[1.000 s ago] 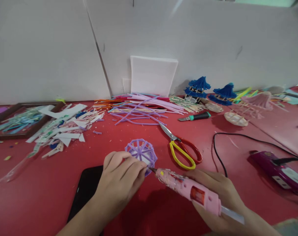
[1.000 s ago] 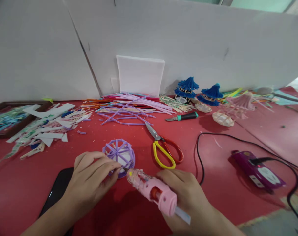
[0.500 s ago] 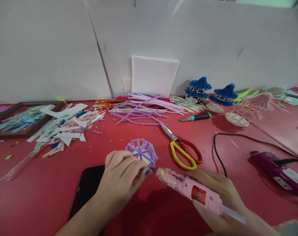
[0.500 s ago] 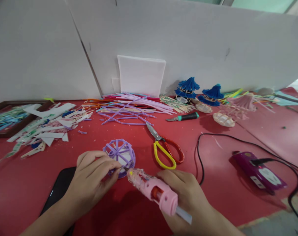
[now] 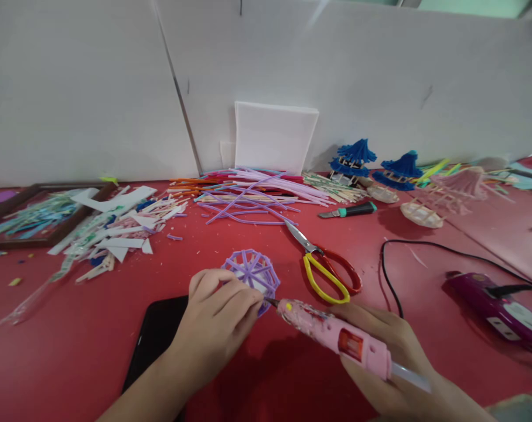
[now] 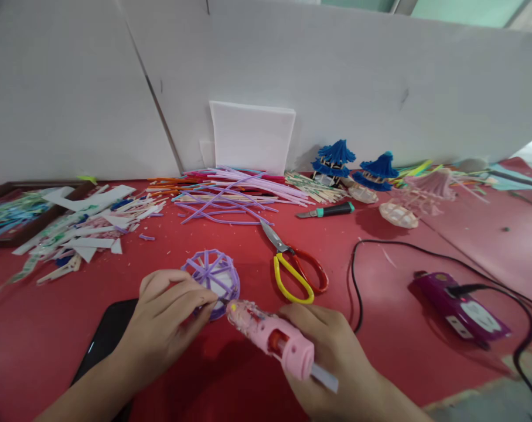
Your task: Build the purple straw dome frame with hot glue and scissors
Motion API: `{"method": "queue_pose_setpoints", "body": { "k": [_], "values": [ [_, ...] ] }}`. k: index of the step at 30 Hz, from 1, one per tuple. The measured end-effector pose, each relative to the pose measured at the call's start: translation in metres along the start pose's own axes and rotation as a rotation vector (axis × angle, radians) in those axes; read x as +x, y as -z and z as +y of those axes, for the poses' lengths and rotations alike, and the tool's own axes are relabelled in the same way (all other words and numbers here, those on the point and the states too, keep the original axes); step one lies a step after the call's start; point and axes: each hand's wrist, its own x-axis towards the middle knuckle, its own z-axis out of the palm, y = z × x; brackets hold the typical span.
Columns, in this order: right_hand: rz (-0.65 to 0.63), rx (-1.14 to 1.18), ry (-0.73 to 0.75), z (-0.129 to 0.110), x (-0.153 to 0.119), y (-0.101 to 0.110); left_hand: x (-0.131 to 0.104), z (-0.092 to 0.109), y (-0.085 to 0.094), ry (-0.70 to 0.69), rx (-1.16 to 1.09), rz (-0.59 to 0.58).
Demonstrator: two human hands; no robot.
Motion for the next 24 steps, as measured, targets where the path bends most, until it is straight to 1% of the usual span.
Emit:
{"method": "queue_pose_setpoints", "body": {
  "k": [5, 12, 18, 24],
  "values": [
    [0.037, 0.005, -0.032, -0.0009, -0.0004, -0.0008, -0.0008, -0.0003, -0.0002, 0.004, -0.007, -0.010],
    [0.001, 0.007, -0.043, -0.0010, 0.0021, 0.0000, -0.0011, -0.0001, -0.0006, 0.018, -0.007, 0.008],
    [0.029, 0.008, -0.042, -0.0018, 0.0037, -0.0003, 0.0002, 0.0000, -0.0001, 0.054, -0.037, 0.003],
    [0.047, 0.034, -0.059, -0.0023, 0.0035, -0.0024, 0.0005, -0.0003, 0.0006, 0.051, -0.034, 0.008]
  ]
}}
